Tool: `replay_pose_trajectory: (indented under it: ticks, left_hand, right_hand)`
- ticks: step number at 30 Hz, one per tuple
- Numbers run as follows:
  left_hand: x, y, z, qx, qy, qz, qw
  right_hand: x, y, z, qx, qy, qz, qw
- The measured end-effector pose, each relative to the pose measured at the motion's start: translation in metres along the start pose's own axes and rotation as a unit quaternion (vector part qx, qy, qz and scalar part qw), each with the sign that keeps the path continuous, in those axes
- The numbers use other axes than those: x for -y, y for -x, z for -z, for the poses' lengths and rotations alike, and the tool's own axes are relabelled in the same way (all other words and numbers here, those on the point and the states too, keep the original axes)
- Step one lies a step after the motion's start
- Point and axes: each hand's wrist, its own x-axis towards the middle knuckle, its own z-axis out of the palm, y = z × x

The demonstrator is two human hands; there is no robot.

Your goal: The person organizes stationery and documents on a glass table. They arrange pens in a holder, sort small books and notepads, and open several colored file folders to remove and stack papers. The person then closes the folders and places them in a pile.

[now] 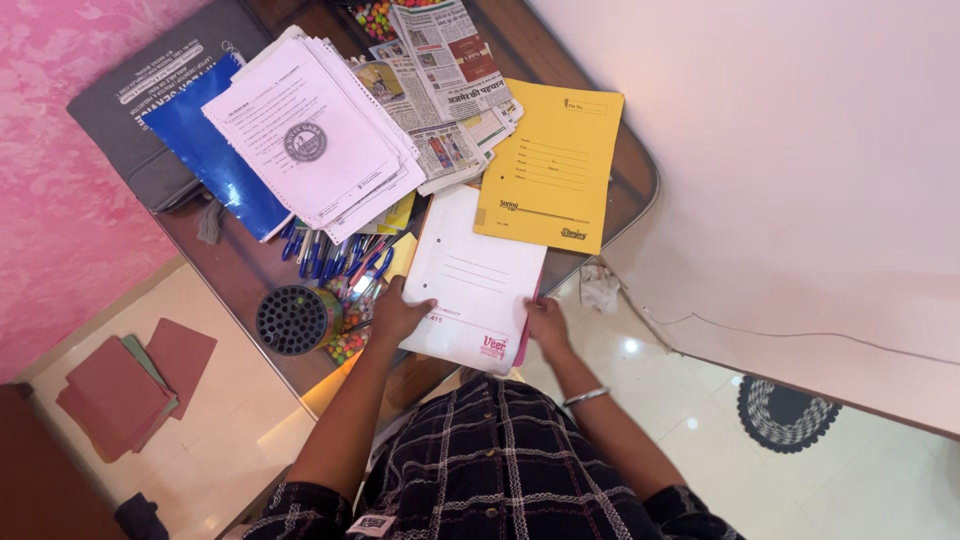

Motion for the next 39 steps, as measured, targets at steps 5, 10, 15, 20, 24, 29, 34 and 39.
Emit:
replay_pose_trajectory:
  ticks: [5,10,15,20,24,29,34,39]
  left_hand:
    - [0.031,-0.017,-0.017,0.059,0.024,-0.008,0.998]
    - [0.060,-0.015,-0.014,0.149,0.016,-0.031,0.988]
    - [0.076,0.018,0.006,0.104,-0.041,-0.018,0.994]
    - [0.077,0.048,0.045,0.085,-0.075,-0.045,0.993]
    - [0.083,0.058,0.063,0.052,-0.112,-0.106,0.987]
    - [0.109,0.076,0.055,0.011,-0.247,-0.308,0.919]
    - [0.091,0.117,0.064,0.194,-0.337,-0.321,0.864]
    - [0.075,0.137,0.072,0.198,-0.401,-0.311,0.839]
  right_hand:
    - [-0.014,0.046,-0.030,-0.009,0.014,0.026,1.000]
    - [-0.040,0.064,-0.040,0.061,-0.081,-0.026,0.994]
    - [-0.079,0.095,-0.068,0.027,-0.103,0.026,0.994]
    - [-0.087,0.148,-0.100,0.007,-0.167,-0.052,0.985]
    - [-0.089,0.174,-0.129,-0.009,-0.176,-0.058,0.983]
    - [-0.112,0.183,-0.156,0.036,-0.265,0.028,0.963]
    - [-0.110,0.188,-0.157,0.022,-0.182,-0.005,0.983]
    - [-0.099,0.199,-0.137,0.019,-0.153,0.057,0.986]
